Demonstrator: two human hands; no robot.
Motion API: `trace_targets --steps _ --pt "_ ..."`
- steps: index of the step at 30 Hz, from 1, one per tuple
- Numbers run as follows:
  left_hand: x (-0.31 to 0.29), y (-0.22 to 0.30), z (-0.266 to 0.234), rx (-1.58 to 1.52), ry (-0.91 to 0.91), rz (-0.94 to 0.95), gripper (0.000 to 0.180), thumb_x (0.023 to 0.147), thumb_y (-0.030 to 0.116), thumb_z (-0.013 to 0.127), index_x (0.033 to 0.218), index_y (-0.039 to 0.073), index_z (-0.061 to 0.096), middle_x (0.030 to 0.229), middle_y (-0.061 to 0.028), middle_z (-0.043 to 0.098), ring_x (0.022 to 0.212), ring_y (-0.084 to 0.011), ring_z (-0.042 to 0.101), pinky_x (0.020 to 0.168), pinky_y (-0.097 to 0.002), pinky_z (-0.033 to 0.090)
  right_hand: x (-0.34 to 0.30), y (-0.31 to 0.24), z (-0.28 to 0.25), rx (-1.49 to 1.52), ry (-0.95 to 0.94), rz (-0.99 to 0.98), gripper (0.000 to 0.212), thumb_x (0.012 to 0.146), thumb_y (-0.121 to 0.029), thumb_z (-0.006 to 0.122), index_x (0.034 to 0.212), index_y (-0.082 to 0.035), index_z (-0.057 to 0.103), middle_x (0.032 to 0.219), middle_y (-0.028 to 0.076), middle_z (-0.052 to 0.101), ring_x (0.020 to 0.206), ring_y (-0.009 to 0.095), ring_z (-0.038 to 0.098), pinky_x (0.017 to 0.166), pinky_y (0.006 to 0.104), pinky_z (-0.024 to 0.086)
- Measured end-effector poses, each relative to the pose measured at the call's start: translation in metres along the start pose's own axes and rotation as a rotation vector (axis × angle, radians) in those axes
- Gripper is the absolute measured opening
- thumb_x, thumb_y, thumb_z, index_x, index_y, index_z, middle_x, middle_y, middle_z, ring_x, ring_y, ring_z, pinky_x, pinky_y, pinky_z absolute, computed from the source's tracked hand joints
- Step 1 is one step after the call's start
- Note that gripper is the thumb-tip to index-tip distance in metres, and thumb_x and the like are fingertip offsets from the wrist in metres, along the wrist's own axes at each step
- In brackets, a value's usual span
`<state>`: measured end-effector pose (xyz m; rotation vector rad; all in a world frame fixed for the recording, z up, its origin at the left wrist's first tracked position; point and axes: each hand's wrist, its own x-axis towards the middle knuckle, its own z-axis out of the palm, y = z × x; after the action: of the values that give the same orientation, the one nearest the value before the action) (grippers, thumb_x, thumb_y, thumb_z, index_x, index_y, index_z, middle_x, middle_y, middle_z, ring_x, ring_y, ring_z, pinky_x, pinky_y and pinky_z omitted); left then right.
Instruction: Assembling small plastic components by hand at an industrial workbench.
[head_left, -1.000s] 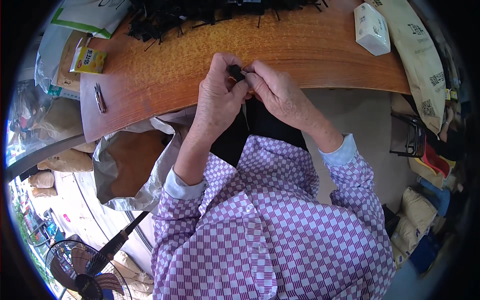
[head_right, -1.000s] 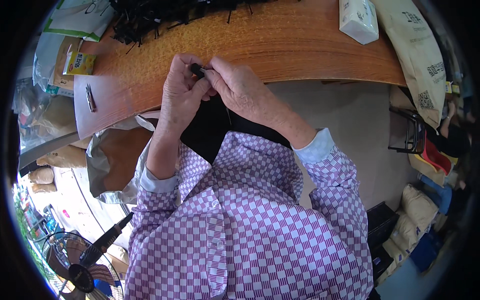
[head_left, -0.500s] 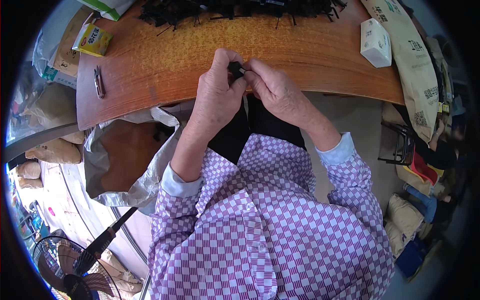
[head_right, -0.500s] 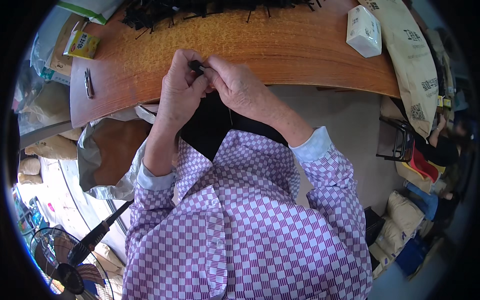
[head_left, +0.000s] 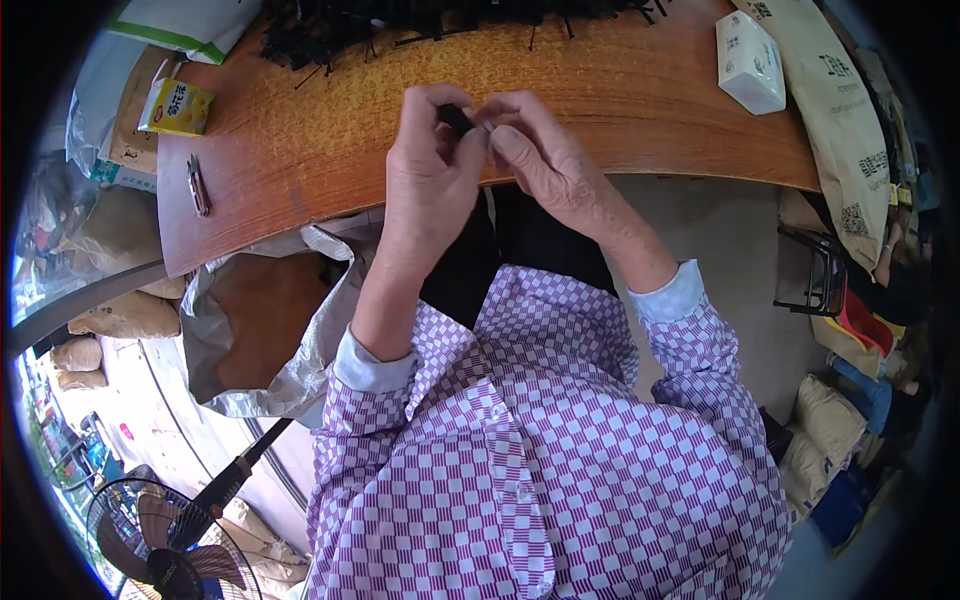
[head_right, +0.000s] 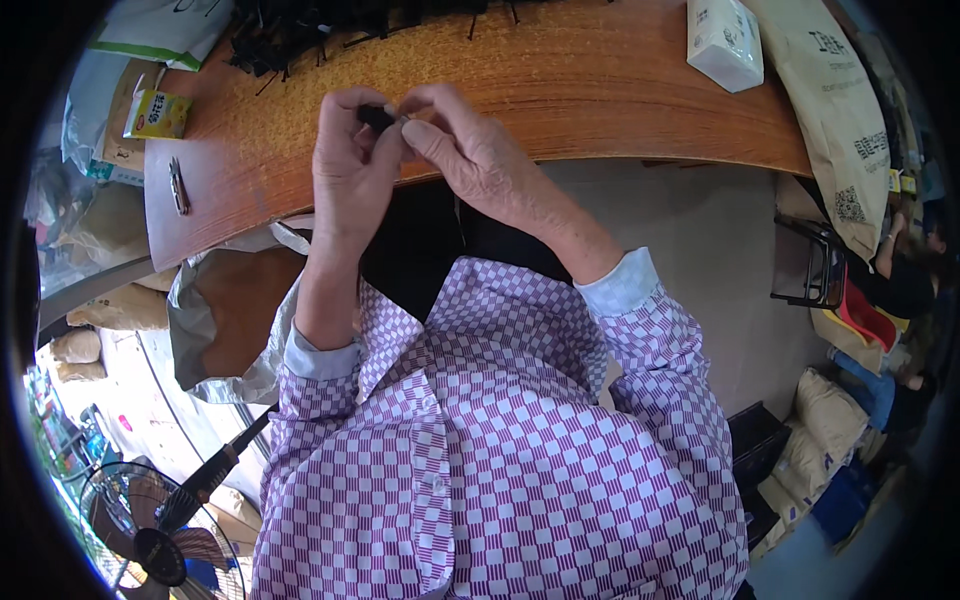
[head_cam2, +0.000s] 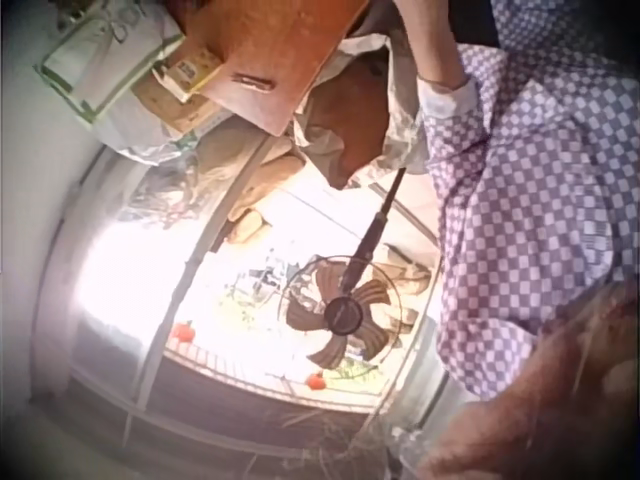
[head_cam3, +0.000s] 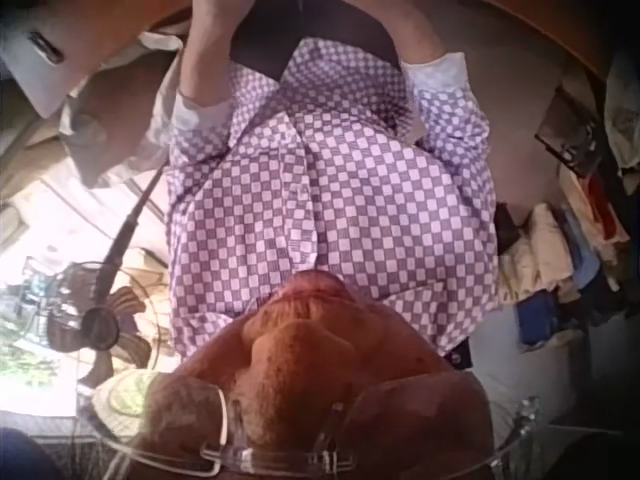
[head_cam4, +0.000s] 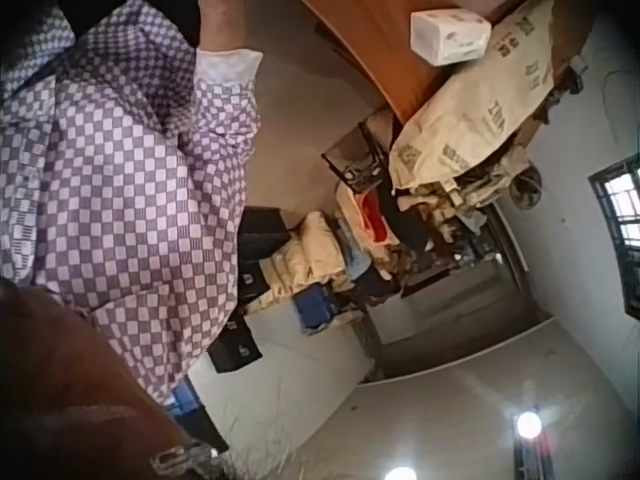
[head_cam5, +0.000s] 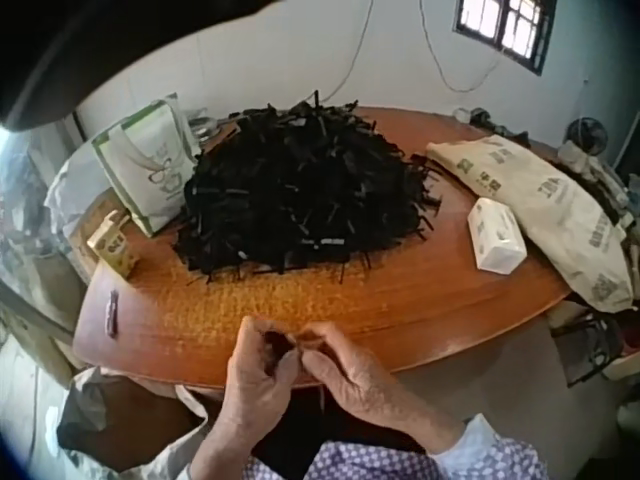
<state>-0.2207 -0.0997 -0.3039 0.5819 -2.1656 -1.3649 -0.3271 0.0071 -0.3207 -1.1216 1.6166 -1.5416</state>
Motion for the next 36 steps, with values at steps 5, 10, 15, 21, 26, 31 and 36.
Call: trace_targets --steps 5,10,15,21,26,31,36 --pt "0.006 0.009 -0.003 -1.018 -0.104 -0.423 0.029 0.093 0.002 0.042 0.121 0.006 0.046 0.097 -0.0048 0.057 0.074 -0.0129 0.058 0.066 -0.0243 0.048 -0.002 0.004 -0.02 0.228 0.092 0.119 0.022 0.095 -0.021 0.052 0.109 -0.004 0.053 0.08 0.0 0.056 0.05 0.002 0.046 0.043 0.0153 0.035" --pt "0.007 0.009 0.007 -0.966 -0.219 -0.513 0.038 0.094 0.007 0.044 0.132 0.006 0.043 0.09 -0.0052 0.056 0.071 -0.011 0.056 0.061 -0.0227 0.045 -0.007 0.012 -0.031 0.414 0.057 0.105 0.024 0.092 -0.022 0.057 0.108 -0.004 0.055 0.076 0.0 0.058 0.051 0.002 0.047 0.042 0.0149 0.033" --pt "0.004 0.007 0.008 -0.997 -0.55 -0.458 0.042 0.095 0.009 0.044 0.136 0.003 0.038 0.114 -0.0089 0.054 0.086 -0.0121 0.058 0.064 -0.0215 0.048 -0.013 0.011 -0.041 0.646 -0.094 0.194 0.029 0.089 -0.023 0.061 0.111 -0.005 0.057 0.071 -0.002 0.058 0.054 0.0 0.048 0.043 0.0139 0.031" --pt "0.001 0.009 0.008 -0.749 -0.571 -0.331 0.04 0.094 0.006 0.046 0.133 0.0 0.04 0.106 -0.0091 0.059 0.085 -0.0137 0.06 0.069 -0.0227 0.05 -0.012 0.009 -0.04 0.486 -0.087 0.206 0.03 0.089 -0.024 0.061 0.111 -0.004 0.058 0.069 -0.004 0.055 0.059 0.0 0.048 0.045 0.0137 0.032" --pt "-0.005 0.009 0.011 -0.33 -0.399 -0.18 0.038 0.091 -0.002 0.046 0.129 0.001 0.045 0.101 -0.0089 0.06 0.086 -0.0123 0.06 0.073 -0.0241 0.051 -0.008 0.012 -0.024 0.173 0.061 0.118 0.03 0.094 -0.029 0.055 0.11 -0.004 0.058 0.069 -0.004 0.052 0.059 0.002 0.046 0.049 0.0158 0.033" --pt "-0.012 -0.004 0.006 -0.465 -0.116 -0.138 0.036 0.092 -0.001 0.045 0.128 0.001 0.046 0.099 -0.0069 0.06 0.088 -0.0115 0.059 0.075 -0.025 0.05 -0.014 -0.017 -0.002 0.259 0.017 0.19 0.048 0.098 -0.041 0.039 0.124 -0.002 0.051 0.065 -0.004 0.045 0.054 0.003 0.037 0.045 0.0184 0.025" --pt "-0.017 -0.013 -0.005 -0.432 -0.109 -0.089 0.035 0.093 0.0 0.045 0.128 0.001 0.046 0.095 -0.0055 0.059 0.088 -0.0102 0.056 0.078 -0.0234 0.047 -0.009 -0.024 0.017 0.301 -0.003 0.244 0.044 0.099 -0.034 0.04 0.128 -0.002 0.045 0.065 -0.005 0.043 0.053 0.002 0.037 0.044 0.0179 0.025"
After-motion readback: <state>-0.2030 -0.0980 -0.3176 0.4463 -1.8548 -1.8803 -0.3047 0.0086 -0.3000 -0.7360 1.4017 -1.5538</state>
